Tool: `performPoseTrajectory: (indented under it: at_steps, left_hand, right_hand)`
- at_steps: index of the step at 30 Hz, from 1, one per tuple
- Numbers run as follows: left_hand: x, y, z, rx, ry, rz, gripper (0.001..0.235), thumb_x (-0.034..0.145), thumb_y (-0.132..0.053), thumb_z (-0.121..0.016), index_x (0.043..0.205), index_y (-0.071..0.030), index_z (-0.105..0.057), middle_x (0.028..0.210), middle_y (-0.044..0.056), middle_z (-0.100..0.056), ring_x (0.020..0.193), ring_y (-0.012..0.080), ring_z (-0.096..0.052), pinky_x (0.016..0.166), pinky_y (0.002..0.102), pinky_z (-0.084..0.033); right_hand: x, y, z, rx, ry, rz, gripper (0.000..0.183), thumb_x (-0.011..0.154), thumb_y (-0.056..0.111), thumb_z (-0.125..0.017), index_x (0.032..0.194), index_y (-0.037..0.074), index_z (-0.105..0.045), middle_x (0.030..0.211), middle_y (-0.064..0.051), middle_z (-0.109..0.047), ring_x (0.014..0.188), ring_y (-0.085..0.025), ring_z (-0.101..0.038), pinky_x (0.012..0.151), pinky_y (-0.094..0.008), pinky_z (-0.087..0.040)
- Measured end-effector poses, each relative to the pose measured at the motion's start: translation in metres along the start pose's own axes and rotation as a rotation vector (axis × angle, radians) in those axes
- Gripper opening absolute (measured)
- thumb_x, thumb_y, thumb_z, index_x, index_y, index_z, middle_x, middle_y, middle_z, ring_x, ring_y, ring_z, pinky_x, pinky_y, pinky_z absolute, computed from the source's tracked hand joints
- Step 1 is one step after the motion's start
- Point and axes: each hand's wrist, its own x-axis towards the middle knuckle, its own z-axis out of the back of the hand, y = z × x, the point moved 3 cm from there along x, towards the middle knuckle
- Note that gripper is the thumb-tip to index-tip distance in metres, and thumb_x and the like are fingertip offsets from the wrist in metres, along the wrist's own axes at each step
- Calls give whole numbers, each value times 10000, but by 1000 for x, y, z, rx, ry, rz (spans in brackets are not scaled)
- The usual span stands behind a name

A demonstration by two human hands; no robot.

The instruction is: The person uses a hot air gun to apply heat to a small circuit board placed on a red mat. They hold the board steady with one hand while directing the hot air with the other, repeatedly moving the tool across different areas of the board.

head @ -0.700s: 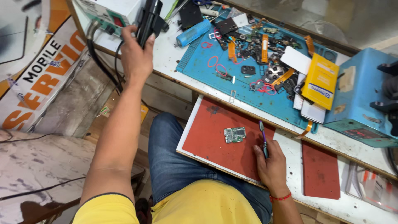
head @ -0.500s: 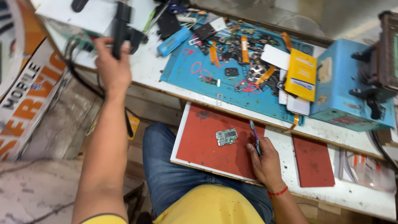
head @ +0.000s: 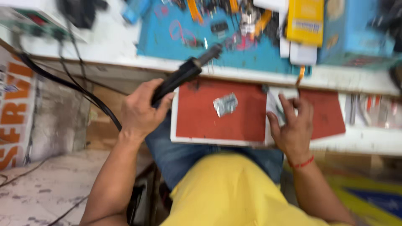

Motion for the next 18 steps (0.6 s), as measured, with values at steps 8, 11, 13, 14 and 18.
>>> performPoseTrajectory:
  at_steps: [8,11,13,14,18]
  left_hand:
    - [-32,-76,-26,260,225,-621,250,959,-308,-771,1109,-114,-721,860,28,-644,648,158,-571,549,306,-462]
    - [-45,-86,-14,109,-126,-523,301,1009,-254,-835,1178,-79,-658,999,41,-637,966,224,-644,805,373,-558]
    - [-53,-90,-17,-92,-175,-359,335,939,-261,-857,1102,-113,-605,922,51,-605,943,244,-619,796,364,-538]
    - [-57,-91,-22,-201,-197,-281,358,904,-264,-868,1065,-129,-578,884,57,-589,931,255,-607,792,361,-527]
    - [-76,-87,-76,-1200,-55,360,742,896,-513,-771,1338,-18,-441,1223,90,-535,1146,221,-563,1016,375,-493]
  right_hand:
    - [13,77,-1,163,292,288,472,664,191,-872,1102,119,-712,1026,-72,-683,950,-307,-669,802,-481,-520]
    - [20,69,-13,237,254,180,372,693,102,-861,1039,123,-726,907,-64,-692,816,-287,-684,715,-415,-551]
    - [23,67,-17,295,172,161,370,701,89,-854,1042,116,-713,902,-73,-685,797,-283,-683,701,-393,-556]
    - [22,70,-18,322,162,144,370,715,92,-855,1053,124,-707,922,-69,-687,807,-275,-688,705,-381,-561]
    - [4,96,-27,442,233,242,482,654,158,-877,1088,117,-670,1003,-56,-701,844,-284,-685,744,-412,-561]
